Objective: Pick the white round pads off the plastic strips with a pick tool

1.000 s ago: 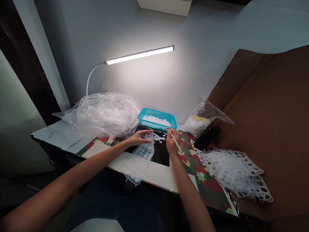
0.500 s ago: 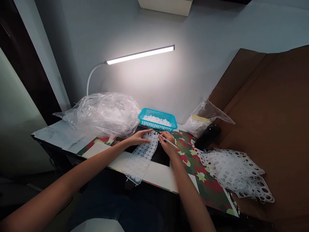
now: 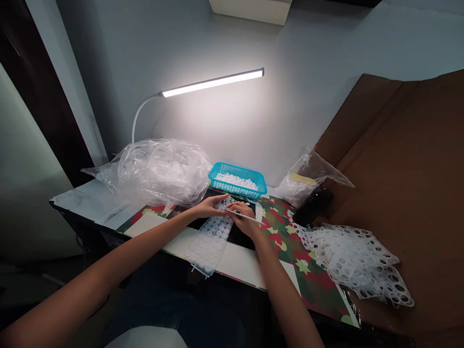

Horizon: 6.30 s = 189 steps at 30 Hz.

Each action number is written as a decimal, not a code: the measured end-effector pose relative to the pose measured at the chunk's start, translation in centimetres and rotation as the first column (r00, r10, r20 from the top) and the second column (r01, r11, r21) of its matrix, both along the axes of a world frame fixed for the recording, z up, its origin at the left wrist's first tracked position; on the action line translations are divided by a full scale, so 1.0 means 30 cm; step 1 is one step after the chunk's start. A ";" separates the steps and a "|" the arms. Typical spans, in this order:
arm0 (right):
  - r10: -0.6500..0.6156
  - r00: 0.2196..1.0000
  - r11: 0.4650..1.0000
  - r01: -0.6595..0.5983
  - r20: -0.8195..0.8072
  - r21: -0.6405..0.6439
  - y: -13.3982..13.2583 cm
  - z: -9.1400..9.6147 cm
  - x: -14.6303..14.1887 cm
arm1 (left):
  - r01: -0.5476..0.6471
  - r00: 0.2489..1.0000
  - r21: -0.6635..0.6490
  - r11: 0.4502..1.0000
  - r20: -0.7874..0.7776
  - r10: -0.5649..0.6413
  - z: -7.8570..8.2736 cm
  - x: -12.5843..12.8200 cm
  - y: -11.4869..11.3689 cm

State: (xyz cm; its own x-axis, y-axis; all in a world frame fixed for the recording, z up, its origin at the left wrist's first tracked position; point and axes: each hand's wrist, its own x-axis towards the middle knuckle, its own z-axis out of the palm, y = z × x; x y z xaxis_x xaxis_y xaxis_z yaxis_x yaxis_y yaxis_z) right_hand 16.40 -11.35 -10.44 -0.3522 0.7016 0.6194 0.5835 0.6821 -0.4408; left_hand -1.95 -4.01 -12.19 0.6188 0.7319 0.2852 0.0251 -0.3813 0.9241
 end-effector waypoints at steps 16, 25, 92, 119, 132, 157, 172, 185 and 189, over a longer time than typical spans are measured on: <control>-0.022 0.990 0.997 0.012 0.142 0.070 0.010 -0.020 0.000 | 0.050 0.998 0.012 0.999 0.031 -0.051 -0.038 0.007 0.019; -0.112 0.937 0.974 0.038 0.331 0.224 -0.003 -0.014 -0.034 | 0.136 0.991 0.028 0.990 0.019 -0.136 -0.012 -0.009 0.007; -0.063 0.991 0.998 0.063 0.120 0.001 0.026 -0.028 -0.033 | 0.062 0.998 0.101 0.993 -0.029 -0.059 -0.041 -0.002 0.025; -0.073 0.953 0.994 0.044 0.293 0.105 0.040 -0.026 -0.059 | 0.109 0.994 0.098 0.989 -0.011 -0.108 -0.034 -0.003 0.004; -0.029 0.957 0.997 0.009 0.288 0.071 0.060 -0.033 -0.053 | 0.115 0.993 0.087 0.990 -0.001 -0.116 -0.048 0.001 0.013; -0.252 0.960 0.958 0.230 0.121 0.174 0.011 -0.008 -0.056 | 0.091 0.996 0.002 0.996 -0.017 -0.091 -0.060 0.004 0.046; -0.479 0.871 0.876 0.482 -0.112 0.009 0.029 0.014 0.119 | 0.058 0.992 -0.017 0.998 -0.115 -0.059 -0.009 -0.014 0.007; -0.473 0.879 0.863 0.446 -0.068 -0.238 0.048 0.004 0.169 | 0.053 0.989 0.003 0.999 -0.141 -0.052 -0.006 -0.011 0.011; -0.495 0.867 0.840 0.463 -0.051 -0.282 0.051 0.002 0.183 | 0.053 0.989 0.009 0.999 -0.141 -0.051 -0.005 -0.013 0.010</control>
